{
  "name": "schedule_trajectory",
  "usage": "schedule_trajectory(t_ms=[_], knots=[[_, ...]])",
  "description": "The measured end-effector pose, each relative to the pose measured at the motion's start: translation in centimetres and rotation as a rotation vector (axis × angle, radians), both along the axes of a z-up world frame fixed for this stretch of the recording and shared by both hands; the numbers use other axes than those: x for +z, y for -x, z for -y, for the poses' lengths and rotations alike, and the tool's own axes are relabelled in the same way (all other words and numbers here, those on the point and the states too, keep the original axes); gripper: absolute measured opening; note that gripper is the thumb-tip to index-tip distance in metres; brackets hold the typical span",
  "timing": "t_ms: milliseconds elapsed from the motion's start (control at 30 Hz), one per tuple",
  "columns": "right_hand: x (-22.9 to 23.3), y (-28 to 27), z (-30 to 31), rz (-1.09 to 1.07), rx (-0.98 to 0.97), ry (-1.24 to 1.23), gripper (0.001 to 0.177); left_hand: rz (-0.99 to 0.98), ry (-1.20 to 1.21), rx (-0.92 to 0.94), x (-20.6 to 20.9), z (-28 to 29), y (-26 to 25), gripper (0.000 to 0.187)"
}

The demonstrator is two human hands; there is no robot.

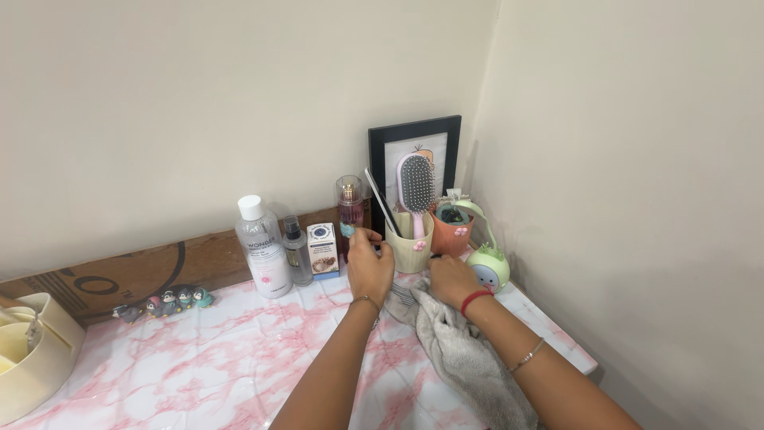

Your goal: The person picks up a towel, uses it to wipe a small desk lamp, a picture frame, a hairbrush, and a lotion bottle on a vanity, then wipes the wall and a bedside table.

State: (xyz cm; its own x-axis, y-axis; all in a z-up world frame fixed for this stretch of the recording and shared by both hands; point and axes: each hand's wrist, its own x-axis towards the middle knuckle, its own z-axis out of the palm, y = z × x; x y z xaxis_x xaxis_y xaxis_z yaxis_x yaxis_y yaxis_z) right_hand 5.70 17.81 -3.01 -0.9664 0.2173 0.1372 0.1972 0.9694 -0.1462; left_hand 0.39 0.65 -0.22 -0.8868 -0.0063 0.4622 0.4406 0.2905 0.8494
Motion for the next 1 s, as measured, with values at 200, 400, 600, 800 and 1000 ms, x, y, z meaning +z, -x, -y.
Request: schedule_trajectory(t_ms=[200,400,600,800,1000], knots=[[0.8,-0.5,0.4,-0.099,-0.019,-0.056,0.015,0.016,-0.01,-0.027,0.5,-0.2,-0.5,0.013],[4.5,-1.7,1.5,-0.628,0.043,-0.061,0.014,-0.137,-0.037,-0.009,0.8,-0.2,-0.2,0.01],[4.3,2.9,-1.1,-0.407,-0.085,-0.176,0.02,-0.085,-0.04,-0.018,1.3,-0.8,-0.7,0.012],[4.8,4.8,-2.5,-0.33,-0.027,-0.075,0.048,-0.113,0.015,-0.095,2.1,-2.3,0.0,0.013],[6.0,3.2,-1.6,-0.473,-0.056,-0.03,0.026,-0.133,0.027,-0.12,2.0,-3.4,0.5,0.013]])
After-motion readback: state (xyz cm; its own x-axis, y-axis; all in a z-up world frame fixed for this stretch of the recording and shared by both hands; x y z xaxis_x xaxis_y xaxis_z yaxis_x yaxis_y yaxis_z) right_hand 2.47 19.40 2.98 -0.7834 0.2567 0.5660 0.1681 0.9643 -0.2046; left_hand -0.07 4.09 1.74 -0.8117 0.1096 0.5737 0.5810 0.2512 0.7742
